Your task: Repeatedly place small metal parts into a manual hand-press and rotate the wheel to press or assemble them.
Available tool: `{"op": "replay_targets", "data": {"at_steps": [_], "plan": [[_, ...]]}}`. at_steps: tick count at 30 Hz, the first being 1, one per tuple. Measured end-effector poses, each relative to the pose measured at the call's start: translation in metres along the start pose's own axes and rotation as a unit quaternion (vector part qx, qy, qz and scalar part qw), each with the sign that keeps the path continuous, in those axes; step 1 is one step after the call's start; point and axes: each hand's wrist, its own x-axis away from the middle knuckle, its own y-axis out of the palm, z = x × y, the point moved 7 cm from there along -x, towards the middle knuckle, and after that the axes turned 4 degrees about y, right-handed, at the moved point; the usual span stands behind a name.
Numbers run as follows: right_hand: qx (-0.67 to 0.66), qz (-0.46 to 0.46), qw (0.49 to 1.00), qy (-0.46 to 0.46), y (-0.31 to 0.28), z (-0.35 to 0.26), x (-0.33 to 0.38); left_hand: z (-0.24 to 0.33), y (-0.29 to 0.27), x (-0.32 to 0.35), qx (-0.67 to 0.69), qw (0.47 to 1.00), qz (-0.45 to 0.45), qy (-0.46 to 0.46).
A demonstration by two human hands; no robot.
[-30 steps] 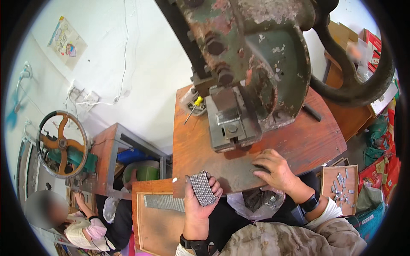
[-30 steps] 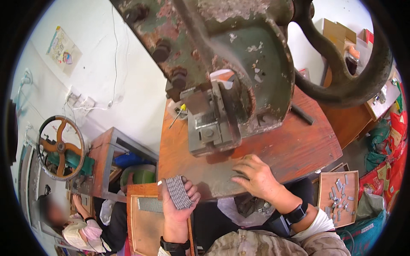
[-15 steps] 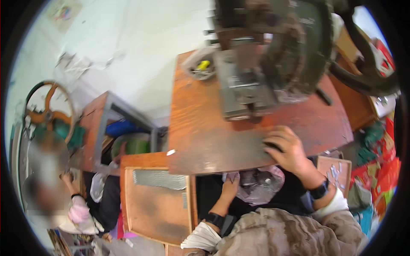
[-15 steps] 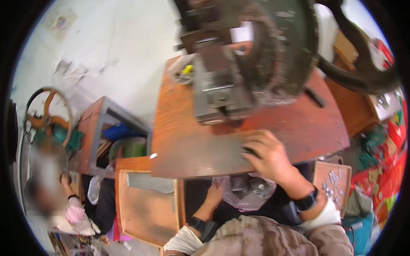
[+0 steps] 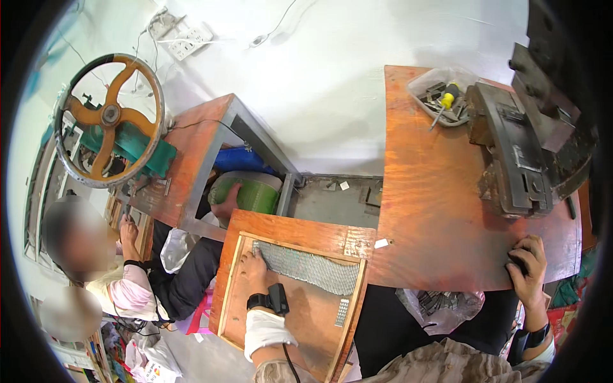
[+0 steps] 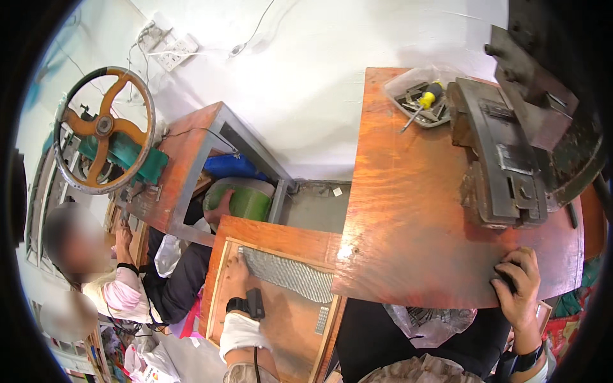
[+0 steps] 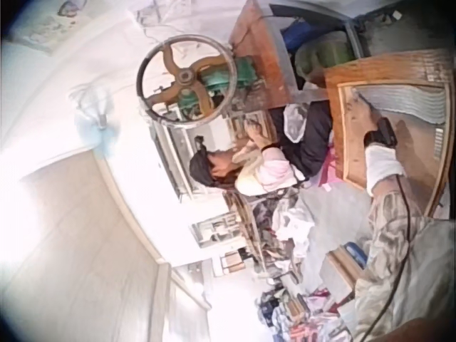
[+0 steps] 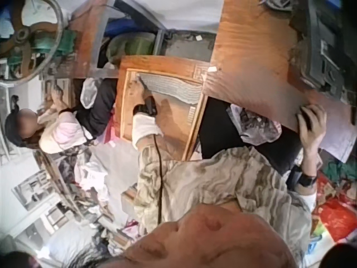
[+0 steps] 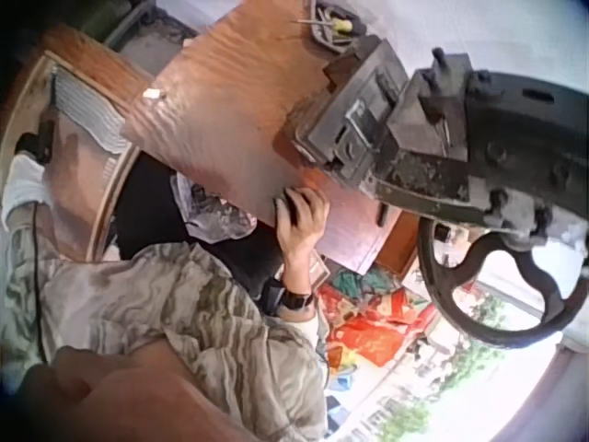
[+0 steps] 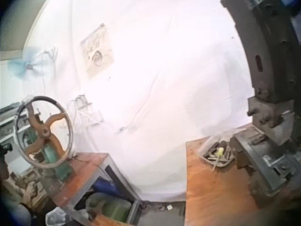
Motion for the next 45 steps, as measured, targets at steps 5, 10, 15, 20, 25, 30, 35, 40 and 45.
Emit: {"op": "replay_targets", "data": {"at_steps": [5,10,15,20,25,30,35,40,45], "plan": [[0.042,0.007,0.999,0.019,-0.002,0.001,0.003,0.024,-0.016,-0.004,0.179,0.983,-0.038,0.033],[0.054,0.001,0.998,0.015,0.005,0.004,0.003,-0.002,0.003,-0.026,0.339,0.920,-0.177,0.088],[0.063,0.006,0.998,0.022,0.001,0.004,0.006,-0.006,0.000,-0.036,0.306,0.927,-0.204,0.071],[0.063,0.004,0.998,0.022,0.003,0.001,0.003,0.006,-0.004,-0.031,0.144,0.961,-0.176,0.160],[0.070,0.011,0.997,0.016,0.003,-0.003,0.000,0.019,-0.017,-0.025,0.148,0.963,-0.176,0.140],[0.059,0.023,0.998,0.008,0.001,-0.008,-0.003,-0.017,-0.004,-0.037,0.092,0.991,-0.050,0.087],[0.069,0.048,0.996,-0.002,-0.010,-0.011,-0.003,-0.007,-0.017,-0.022,0.148,0.988,-0.040,-0.011],[0.062,0.038,0.997,-0.041,-0.009,-0.013,-0.005,0.092,-0.094,0.018,0.421,0.899,-0.108,0.055],[0.064,0.046,0.996,-0.046,-0.018,-0.011,0.006,0.338,-0.201,0.145,0.433,0.809,-0.264,0.299]]}}
